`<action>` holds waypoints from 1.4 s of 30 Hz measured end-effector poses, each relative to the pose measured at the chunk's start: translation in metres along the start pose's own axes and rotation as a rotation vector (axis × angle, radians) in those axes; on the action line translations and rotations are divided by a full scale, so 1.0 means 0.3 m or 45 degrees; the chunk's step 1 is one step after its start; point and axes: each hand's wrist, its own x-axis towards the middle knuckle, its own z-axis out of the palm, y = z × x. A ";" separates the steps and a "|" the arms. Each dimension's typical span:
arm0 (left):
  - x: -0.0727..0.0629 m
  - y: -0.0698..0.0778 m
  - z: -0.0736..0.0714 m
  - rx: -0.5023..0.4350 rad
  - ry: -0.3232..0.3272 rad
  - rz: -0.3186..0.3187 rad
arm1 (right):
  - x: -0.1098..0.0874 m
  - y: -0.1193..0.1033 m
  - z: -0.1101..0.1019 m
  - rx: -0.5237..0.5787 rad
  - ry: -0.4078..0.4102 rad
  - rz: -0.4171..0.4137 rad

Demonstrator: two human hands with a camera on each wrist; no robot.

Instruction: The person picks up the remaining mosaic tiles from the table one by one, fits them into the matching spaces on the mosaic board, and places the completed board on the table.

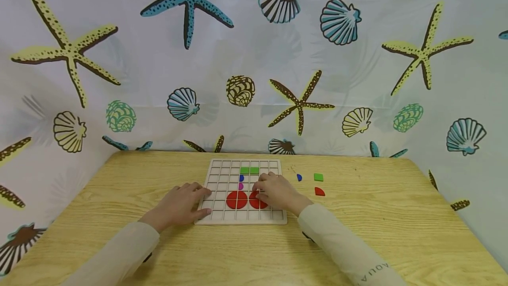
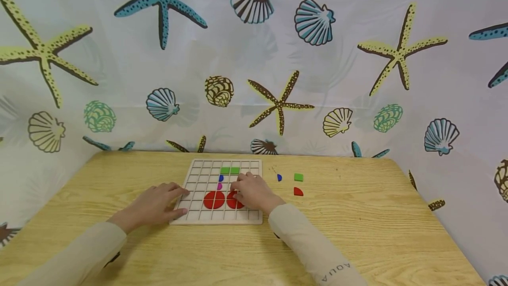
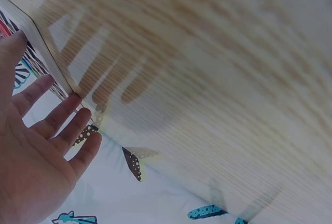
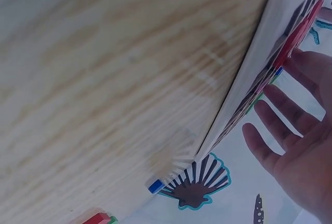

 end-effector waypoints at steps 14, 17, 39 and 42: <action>0.001 0.002 -0.001 0.007 0.000 -0.004 | -0.002 0.016 0.007 0.052 0.001 -0.004; 0.002 -0.001 0.003 0.009 0.004 0.000 | -0.006 0.022 0.005 0.081 -0.009 0.022; -0.003 -0.001 0.004 0.005 0.031 0.027 | -0.121 0.119 -0.025 0.129 0.069 0.133; -0.003 -0.001 0.002 0.006 0.028 0.023 | -0.142 0.140 -0.028 0.138 0.081 0.159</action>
